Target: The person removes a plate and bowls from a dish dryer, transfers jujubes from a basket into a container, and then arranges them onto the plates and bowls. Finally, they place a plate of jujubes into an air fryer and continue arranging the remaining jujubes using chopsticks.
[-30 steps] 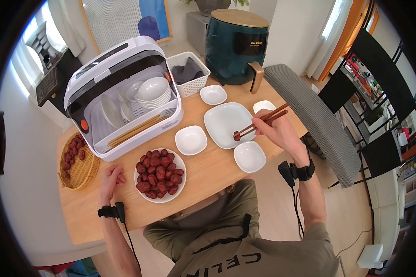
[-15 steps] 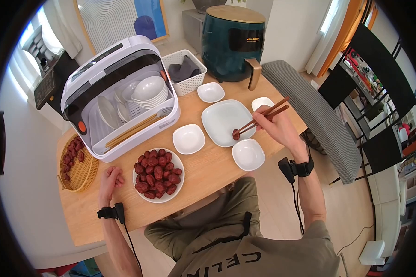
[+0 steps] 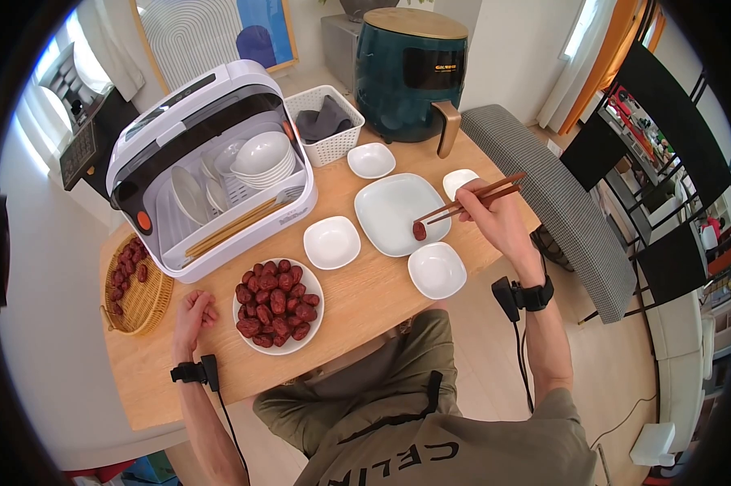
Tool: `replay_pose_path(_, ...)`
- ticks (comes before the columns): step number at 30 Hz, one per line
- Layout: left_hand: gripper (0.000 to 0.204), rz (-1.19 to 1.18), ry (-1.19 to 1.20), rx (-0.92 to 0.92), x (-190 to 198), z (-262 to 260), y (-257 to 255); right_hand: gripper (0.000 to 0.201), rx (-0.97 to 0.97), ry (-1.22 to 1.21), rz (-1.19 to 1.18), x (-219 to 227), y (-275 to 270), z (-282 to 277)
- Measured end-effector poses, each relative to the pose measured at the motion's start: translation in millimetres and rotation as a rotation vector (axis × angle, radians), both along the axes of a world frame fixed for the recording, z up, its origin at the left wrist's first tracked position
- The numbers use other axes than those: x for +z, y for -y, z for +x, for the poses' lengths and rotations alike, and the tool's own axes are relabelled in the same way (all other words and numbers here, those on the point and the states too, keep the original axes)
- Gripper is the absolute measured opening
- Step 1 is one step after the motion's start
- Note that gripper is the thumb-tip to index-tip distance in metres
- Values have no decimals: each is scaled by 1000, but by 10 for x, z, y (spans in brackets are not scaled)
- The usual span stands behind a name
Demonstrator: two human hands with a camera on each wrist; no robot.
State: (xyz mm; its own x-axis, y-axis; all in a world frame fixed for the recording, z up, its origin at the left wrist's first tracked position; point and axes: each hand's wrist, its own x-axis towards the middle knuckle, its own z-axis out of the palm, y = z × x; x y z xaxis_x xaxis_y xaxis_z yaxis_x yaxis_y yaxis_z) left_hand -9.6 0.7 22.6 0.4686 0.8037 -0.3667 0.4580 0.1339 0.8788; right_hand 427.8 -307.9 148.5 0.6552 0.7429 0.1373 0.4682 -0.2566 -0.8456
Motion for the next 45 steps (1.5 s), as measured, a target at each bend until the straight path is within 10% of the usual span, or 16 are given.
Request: replay_pose_path(45,23,-9,22,20,10,-3,13,22,-43,25,59,40,-60,-106)
